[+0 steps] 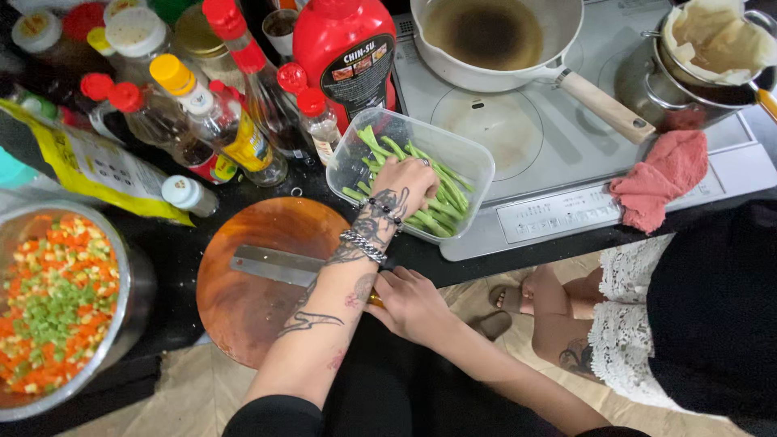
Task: The person cuts green beans into small pieces with a knife on a round wooden cutting board and adds the cut pieces to a large metal bowl of diced carrots and corn. They take beans one at a time from a plastic container, slice them, and sweep the pieces into the bowl.
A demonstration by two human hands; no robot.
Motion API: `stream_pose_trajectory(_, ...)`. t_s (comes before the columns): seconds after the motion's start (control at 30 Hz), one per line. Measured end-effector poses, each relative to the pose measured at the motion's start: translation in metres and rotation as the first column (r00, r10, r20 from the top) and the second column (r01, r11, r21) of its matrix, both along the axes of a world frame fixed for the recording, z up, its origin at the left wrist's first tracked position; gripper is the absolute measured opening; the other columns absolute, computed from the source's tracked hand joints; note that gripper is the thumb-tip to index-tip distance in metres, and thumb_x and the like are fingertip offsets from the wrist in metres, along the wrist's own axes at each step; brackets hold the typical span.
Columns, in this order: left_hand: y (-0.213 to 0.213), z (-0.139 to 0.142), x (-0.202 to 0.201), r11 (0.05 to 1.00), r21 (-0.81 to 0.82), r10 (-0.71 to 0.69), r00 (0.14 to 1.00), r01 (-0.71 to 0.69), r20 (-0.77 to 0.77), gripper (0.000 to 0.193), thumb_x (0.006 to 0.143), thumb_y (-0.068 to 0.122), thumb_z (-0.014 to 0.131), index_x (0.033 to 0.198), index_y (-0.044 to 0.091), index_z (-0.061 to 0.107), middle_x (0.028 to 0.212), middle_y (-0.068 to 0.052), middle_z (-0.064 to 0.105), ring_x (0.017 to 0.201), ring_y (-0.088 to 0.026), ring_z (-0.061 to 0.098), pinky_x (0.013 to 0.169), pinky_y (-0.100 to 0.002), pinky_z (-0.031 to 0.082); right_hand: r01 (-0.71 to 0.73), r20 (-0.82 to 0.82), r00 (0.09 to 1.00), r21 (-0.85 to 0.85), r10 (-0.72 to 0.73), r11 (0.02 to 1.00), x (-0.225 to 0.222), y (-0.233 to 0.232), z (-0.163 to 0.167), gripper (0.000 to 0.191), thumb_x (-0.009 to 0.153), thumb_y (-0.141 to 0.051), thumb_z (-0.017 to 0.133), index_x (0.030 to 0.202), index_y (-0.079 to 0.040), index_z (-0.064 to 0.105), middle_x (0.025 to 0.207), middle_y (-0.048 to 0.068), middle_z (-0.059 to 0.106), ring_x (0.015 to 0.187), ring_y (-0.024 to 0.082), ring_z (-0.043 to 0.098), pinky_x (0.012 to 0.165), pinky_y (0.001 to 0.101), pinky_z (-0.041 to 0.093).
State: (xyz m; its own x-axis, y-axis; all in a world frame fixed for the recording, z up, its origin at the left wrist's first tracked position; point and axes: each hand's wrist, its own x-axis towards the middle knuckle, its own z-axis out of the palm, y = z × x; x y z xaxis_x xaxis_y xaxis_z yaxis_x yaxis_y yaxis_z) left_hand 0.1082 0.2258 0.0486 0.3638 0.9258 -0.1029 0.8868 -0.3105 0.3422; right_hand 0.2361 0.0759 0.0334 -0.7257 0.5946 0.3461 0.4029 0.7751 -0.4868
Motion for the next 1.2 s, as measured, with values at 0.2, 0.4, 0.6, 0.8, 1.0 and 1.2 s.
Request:
stream_pose_trajectory(0.2, -0.019, 0.039, -0.012, 0.952, 0.304, -0.077, 0.935, -0.034, 0.346, 0.018, 0.08, 0.012, 0.078, 0.09, 0.008, 0.064, 0.097, -0.012, 0.066, 0.098, -0.036, 0.064, 0.083, -0.047, 0.05, -0.046, -0.027, 0.999, -0.088, 0.044, 0.995, 0.007, -0.001, 0.009, 0.036, 0.089, -0.029, 0.075, 0.106, -0.002, 0.057, 0.092, 0.014, 0.067, 0.082, 0.036, 0.066, 0.07, 0.0455, 0.054)
stream_pose_trajectory(0.4, -0.113, 0.096, -0.077, 0.844, 0.267, 0.222, 0.757, -0.465, 0.615, 0.018, 0.103, 0.01, 0.061, 0.119, 0.004, 0.054, 0.102, -0.019, 0.07, 0.095, -0.039, 0.07, 0.079, -0.044, 0.054, 0.061, 0.205, 0.979, -0.328, 0.008, 0.943, 0.009, -0.006, 0.025, 0.032, 0.098, -0.029, 0.064, 0.112, -0.003, 0.052, 0.097, 0.017, 0.069, 0.08, 0.042, 0.07, 0.059, 0.0525, 0.054)
stream_pose_trajectory(0.6, -0.217, 0.087, -0.115, 0.631, 0.115, 0.624, 0.59, -0.767, 0.512, 0.027, 0.103, 0.015, 0.054, 0.129, 0.008, 0.059, 0.09, -0.017, 0.067, 0.084, -0.036, 0.069, 0.076, -0.045, 0.053, 0.292, 0.248, 0.948, -0.419, -0.201, 0.86, 0.005, -0.013, 0.025, 0.025, 0.099, -0.03, 0.06, 0.111, -0.009, 0.055, 0.089, 0.018, 0.073, 0.08, 0.043, 0.071, 0.066, 0.0534, 0.055)
stream_pose_trajectory(0.8, -0.24, 0.013, -0.107, 0.519, 0.222, 0.717, 0.562, -0.825, 0.412, 0.016, 0.098, 0.021, 0.068, 0.106, 0.009, 0.071, 0.103, -0.013, 0.067, 0.093, -0.038, 0.065, 0.077, -0.047, 0.052, 0.112, -0.116, 0.974, -0.494, -0.193, 0.862, 0.001, -0.016, 0.013, 0.022, 0.102, -0.021, 0.055, 0.116, -0.004, 0.054, 0.088, 0.022, 0.069, 0.084, 0.045, 0.068, 0.068, 0.0507, 0.052)
stream_pose_trajectory(1.0, -0.227, -0.031, -0.097, 0.539, 0.398, 0.599, 0.67, -0.742, 0.439, 0.015, 0.095, 0.018, 0.071, 0.108, 0.012, 0.075, 0.102, -0.01, 0.065, 0.099, -0.032, 0.063, 0.086, -0.044, 0.053, 0.108, -0.053, 0.985, -0.538, -0.161, 0.836, -0.019, -0.021, 0.012, 0.019, 0.104, -0.02, 0.054, 0.106, -0.002, 0.053, 0.078, 0.023, 0.064, 0.074, 0.046, 0.065, 0.063, 0.0493, 0.05)
stream_pose_trajectory(1.2, -0.219, -0.034, -0.093, 0.58, 0.415, 0.578, 0.713, -0.701, 0.396, 0.014, 0.093, 0.015, 0.072, 0.107, 0.013, 0.076, 0.102, -0.007, 0.067, 0.098, -0.029, 0.063, 0.082, -0.042, 0.051, 0.233, 0.03, 0.966, -0.528, -0.256, 0.817, -0.036, -0.032, 0.018, 0.027, 0.1, -0.026, 0.063, 0.102, -0.001, 0.052, 0.069, 0.023, 0.065, 0.069, 0.046, 0.067, 0.053, 0.0505, 0.049)
